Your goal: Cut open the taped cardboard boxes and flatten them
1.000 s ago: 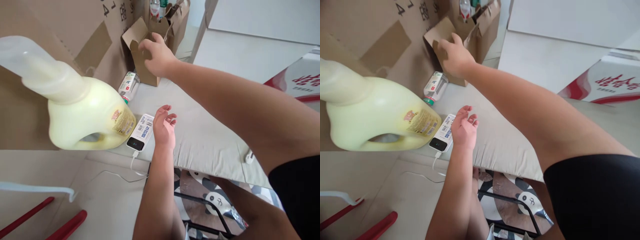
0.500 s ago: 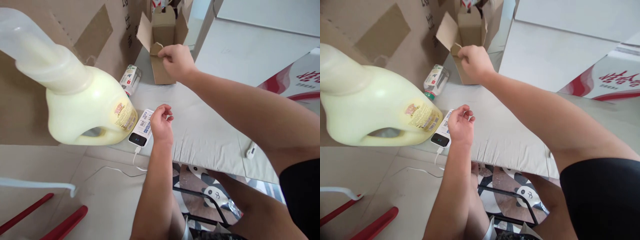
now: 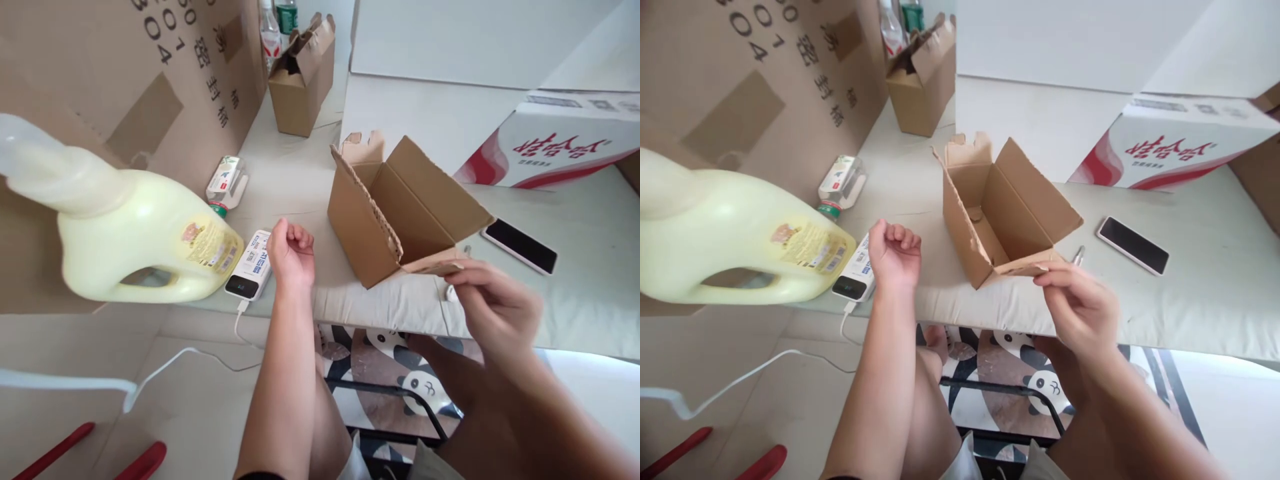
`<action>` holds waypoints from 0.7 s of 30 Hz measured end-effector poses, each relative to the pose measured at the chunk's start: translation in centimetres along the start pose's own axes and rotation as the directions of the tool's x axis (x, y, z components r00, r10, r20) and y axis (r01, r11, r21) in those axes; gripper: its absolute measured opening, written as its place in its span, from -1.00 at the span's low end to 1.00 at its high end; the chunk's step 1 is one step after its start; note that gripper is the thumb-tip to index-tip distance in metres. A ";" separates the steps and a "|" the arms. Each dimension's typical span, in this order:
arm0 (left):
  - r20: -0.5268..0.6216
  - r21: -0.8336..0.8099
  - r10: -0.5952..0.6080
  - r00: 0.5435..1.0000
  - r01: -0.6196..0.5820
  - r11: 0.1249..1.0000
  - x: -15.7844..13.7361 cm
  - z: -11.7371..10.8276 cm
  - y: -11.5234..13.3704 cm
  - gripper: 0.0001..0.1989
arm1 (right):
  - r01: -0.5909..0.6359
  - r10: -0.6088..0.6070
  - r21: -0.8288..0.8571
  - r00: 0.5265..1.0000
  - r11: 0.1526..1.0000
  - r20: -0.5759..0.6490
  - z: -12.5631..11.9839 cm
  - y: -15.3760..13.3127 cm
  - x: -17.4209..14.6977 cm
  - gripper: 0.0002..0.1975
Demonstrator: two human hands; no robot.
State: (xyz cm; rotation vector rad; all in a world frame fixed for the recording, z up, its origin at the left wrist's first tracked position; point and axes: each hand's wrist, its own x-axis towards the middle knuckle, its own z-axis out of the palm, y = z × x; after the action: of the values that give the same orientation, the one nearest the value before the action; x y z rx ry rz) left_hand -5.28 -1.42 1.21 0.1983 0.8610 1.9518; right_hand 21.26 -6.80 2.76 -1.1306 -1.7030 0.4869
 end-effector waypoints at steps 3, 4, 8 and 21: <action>0.049 0.040 -0.002 0.999 0.000 0.999 -0.5 1.2 -2.0 -0.56 | -0.016 0.017 0.027 0.998 0.999 -0.053 -1.0 0.1 -1.6 -0.73; 0.066 0.052 0.003 0.998 -0.007 0.999 -0.6 1.5 -2.7 -0.58 | -0.017 0.019 0.035 0.999 0.999 -0.050 -1.1 0.2 -1.8 -0.72; 0.122 0.082 0.016 0.992 -0.026 0.996 -0.7 2.4 -4.8 -0.63 | 0.013 -0.013 0.043 1.000 0.999 -0.018 -1.9 0.5 -1.5 -0.69; 0.156 0.089 -0.012 0.988 -0.001 0.996 -1.3 3.3 -5.9 -0.60 | -0.106 0.111 0.070 0.991 0.992 -0.070 -3.6 1.3 -2.5 -0.72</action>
State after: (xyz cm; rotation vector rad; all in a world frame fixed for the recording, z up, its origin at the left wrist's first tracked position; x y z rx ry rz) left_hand 1.10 0.84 0.10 0.3955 0.8442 1.8670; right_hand 25.20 -8.98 2.07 -1.1835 -1.5569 0.5586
